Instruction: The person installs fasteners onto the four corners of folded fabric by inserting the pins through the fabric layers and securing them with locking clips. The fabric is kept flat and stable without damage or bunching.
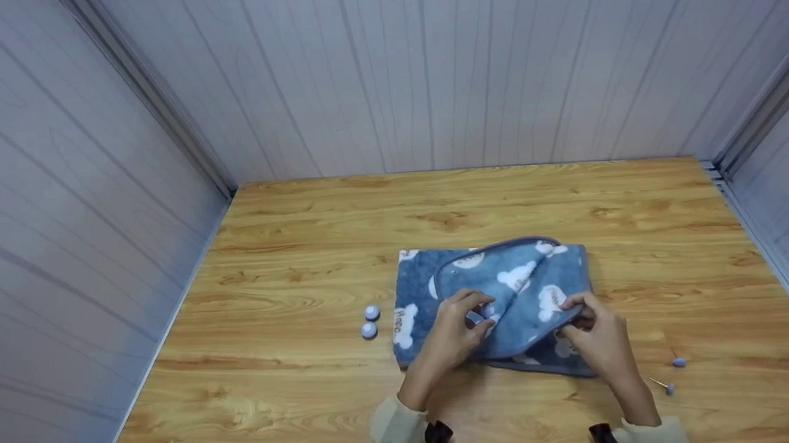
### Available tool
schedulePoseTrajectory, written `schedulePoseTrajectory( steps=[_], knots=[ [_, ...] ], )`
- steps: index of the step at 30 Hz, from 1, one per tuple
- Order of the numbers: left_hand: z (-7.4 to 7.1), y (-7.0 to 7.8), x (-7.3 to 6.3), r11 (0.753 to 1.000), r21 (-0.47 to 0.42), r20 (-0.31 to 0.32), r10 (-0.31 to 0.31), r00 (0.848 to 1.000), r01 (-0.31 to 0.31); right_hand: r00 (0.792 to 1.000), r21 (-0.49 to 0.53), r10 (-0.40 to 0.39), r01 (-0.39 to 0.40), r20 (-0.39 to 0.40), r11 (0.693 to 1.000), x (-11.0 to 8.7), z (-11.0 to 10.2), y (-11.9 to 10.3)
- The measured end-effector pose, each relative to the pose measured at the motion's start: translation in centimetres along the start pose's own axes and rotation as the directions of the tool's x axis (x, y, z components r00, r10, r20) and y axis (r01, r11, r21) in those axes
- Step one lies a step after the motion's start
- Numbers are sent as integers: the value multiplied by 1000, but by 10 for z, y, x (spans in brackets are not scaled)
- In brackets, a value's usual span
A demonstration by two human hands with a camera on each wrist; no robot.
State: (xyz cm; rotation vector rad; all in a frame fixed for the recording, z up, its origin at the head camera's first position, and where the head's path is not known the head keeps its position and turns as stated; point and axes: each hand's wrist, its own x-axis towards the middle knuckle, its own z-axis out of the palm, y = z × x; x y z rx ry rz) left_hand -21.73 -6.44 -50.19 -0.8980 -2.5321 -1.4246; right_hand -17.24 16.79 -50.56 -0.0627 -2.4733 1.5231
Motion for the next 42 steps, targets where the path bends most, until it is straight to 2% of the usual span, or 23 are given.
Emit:
schedulePoseTrajectory(
  steps=[9, 17, 28, 37, 42],
  knots=[
    [5, 5, 6, 1000, 13, 44, -25, 999, 24, 1000, 30, -7, 7, 11, 1000, 2, 0, 0],
    [11, 6, 11, 999, 30, 30, 19, 999, -20, 1000, 5, -17, 17, 11, 1000, 2, 1, -1],
    [22, 9, 18, 999, 10, 40, 49, 998, -50, 993, -91, -113, 110, -33, 990, 5, 6, -2],
    [29, 9, 22, 996, 54, 27, 68, 997, -69, 987, -60, -156, 153, -34, 986, 6, 10, -1],
    [32, 12, 24, 997, 54, 42, 53, 998, -55, 988, -50, -152, 150, -25, 987, 6, 11, -1]
  ],
)
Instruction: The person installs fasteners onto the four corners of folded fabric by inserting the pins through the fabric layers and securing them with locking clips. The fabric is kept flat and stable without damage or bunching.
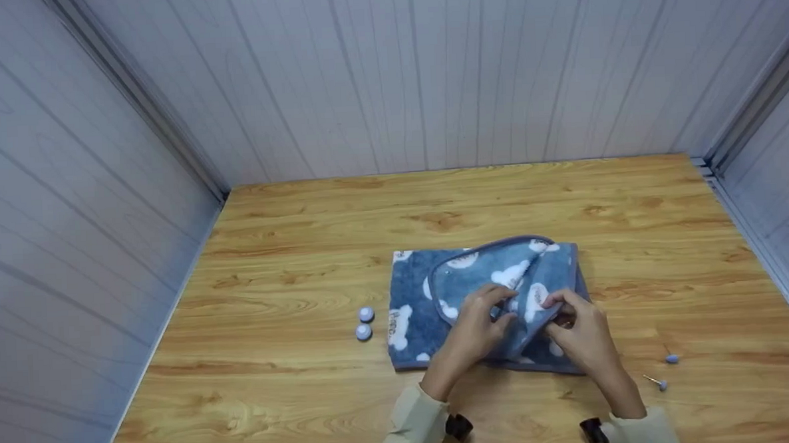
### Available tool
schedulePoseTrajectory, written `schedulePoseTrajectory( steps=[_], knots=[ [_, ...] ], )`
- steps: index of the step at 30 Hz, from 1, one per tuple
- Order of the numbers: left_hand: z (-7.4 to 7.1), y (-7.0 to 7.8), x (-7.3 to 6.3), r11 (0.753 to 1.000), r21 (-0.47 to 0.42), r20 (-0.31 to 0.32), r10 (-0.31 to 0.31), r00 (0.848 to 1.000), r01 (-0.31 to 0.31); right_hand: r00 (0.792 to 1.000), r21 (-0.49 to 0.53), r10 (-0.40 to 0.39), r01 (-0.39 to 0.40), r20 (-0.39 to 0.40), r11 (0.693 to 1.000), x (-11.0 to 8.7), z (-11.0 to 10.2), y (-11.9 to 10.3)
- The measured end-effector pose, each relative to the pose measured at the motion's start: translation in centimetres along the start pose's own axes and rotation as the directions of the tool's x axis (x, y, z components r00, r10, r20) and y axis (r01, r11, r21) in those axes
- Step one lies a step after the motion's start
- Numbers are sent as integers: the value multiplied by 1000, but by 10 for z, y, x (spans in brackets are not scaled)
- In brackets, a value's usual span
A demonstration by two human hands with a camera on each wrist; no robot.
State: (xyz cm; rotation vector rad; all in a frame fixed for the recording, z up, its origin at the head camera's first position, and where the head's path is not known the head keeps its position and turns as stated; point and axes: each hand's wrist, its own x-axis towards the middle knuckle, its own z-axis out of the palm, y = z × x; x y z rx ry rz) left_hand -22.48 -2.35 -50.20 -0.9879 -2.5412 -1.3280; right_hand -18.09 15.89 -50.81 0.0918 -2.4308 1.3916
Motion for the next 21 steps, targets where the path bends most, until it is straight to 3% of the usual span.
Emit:
schedulePoseTrajectory(
  steps=[7, 21],
  knots=[
    [2, 1, 2, 1000, -16, 31, -9, 999, 10, 1000, -19, 7, -7, 4, 1000, 0, -1, -1],
    [4, 3, 3, 999, -10, 15, 50, 999, -50, 999, -47, 15, -13, 28, 999, 0, -4, -4]
  ],
)
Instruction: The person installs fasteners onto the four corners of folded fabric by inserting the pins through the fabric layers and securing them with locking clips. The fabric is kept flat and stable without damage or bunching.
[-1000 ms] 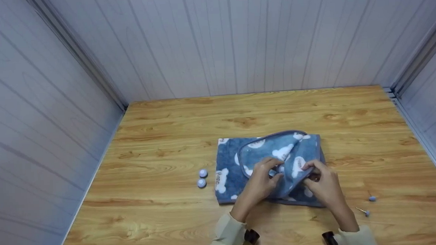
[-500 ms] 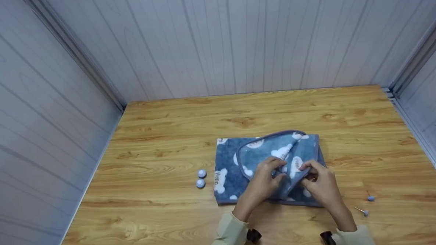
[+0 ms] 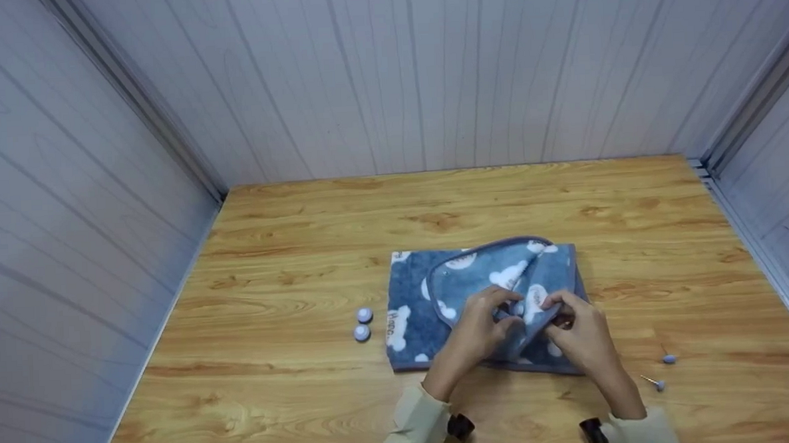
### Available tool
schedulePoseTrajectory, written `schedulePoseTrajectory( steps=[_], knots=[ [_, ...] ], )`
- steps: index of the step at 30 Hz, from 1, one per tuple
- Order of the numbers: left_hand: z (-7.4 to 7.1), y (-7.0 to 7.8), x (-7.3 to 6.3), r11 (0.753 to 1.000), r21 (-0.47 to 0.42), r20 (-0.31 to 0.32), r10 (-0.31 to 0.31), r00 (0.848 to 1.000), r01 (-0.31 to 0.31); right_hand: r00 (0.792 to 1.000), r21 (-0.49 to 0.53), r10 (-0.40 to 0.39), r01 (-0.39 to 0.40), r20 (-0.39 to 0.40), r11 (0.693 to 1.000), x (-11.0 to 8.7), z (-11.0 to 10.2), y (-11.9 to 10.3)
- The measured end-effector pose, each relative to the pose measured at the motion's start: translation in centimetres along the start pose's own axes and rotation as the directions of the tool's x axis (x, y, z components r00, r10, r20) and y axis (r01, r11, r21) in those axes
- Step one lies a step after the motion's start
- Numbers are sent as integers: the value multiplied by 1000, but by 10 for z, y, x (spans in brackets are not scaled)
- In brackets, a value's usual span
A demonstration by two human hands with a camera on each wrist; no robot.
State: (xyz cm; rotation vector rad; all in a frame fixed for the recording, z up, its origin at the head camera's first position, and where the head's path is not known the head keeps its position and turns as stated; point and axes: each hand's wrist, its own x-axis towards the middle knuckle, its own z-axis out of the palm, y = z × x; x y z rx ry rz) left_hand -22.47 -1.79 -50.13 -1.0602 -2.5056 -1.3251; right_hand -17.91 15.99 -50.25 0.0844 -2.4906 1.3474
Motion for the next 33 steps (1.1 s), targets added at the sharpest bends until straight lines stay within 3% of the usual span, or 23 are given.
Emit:
schedulePoseTrajectory(
  steps=[9, 17, 22, 26, 30, 33],
  knots=[
    [2, 2, 2, 999, 16, -56, 49, 997, -48, 995, -25, -90, 89, -37, 996, 0, 2, 3],
    [7, 2, 0, 998, -44, -38, 38, 999, -40, 991, -34, -129, 128, -32, 991, 2, 3, 1],
    [9, 3, -3, 998, -49, -53, 48, 997, -51, 996, -14, -79, 79, -28, 997, 1, 2, 1],
    [10, 6, -7, 997, -33, -19, 69, 997, -70, 999, -4, -37, 37, -21, 999, 0, 1, 0],
    [14, 10, -13, 999, 19, 28, 35, 999, -35, 1000, -12, -15, 15, -11, 1000, -1, 1, 0],
    [17, 13, -16, 997, 83, 21, -2, 1000, 0, 1000, -3, -8, 8, 4, 1000, -2, 2, 1]
  ],
)
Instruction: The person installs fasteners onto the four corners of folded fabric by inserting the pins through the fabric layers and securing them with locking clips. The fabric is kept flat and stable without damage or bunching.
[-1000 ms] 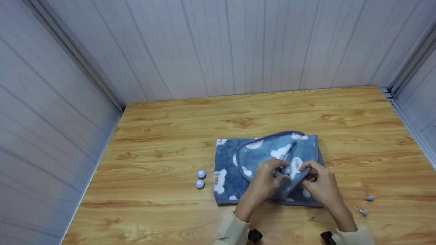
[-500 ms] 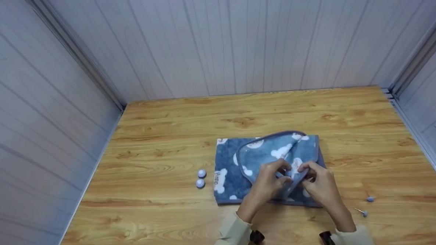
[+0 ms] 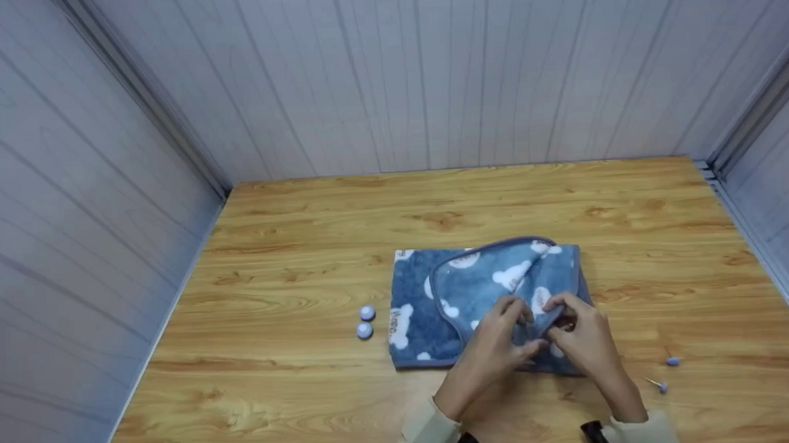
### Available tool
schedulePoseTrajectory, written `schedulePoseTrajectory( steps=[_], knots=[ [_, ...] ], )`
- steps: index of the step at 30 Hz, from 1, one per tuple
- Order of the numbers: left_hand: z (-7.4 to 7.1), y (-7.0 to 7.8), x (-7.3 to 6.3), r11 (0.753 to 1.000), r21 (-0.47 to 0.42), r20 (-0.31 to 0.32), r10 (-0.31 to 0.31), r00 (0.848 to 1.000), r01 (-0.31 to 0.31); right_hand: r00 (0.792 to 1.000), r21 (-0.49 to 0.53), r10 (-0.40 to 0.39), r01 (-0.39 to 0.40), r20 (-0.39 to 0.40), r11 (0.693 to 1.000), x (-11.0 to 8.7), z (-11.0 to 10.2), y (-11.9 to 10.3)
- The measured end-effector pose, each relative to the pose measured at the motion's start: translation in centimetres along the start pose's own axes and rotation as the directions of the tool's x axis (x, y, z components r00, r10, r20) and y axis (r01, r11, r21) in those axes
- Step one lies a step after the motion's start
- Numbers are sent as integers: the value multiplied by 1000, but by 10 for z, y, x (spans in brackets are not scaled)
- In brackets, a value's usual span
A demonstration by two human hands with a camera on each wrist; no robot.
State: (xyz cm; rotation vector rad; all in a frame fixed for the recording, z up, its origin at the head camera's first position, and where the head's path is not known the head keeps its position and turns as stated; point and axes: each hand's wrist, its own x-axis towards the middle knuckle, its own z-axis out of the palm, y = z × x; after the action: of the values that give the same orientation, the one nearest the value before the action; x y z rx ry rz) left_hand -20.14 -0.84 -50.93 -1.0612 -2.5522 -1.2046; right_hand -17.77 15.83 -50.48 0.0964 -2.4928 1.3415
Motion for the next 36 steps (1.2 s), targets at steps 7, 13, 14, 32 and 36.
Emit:
schedulePoseTrajectory(
  steps=[7, 13, 14, 32, 36],
  knots=[
    [1, 3, -1, 998, -66, -63, -8, 998, 4, 996, 20, 17, -19, 90, 1000, -3, -6, 2],
    [-3, 2, -4, 988, -154, -87, -29, 996, 16, 981, -64, 69, -58, 181, 996, 2, -16, 9],
    [-3, 1, -5, 987, -162, -87, -31, 996, 16, 975, -89, 90, -73, 202, 993, 3, -19, 10],
    [-24, -9, -10, 995, -94, -240, 20, 970, -44, 965, -143, 6, 33, 263, 989, 37, -18, -1],
    [-29, -12, -13, 994, -111, -249, -40, 968, 13, 962, -160, -14, 60, 274, 985, 47, -11, -8]
  ],
)
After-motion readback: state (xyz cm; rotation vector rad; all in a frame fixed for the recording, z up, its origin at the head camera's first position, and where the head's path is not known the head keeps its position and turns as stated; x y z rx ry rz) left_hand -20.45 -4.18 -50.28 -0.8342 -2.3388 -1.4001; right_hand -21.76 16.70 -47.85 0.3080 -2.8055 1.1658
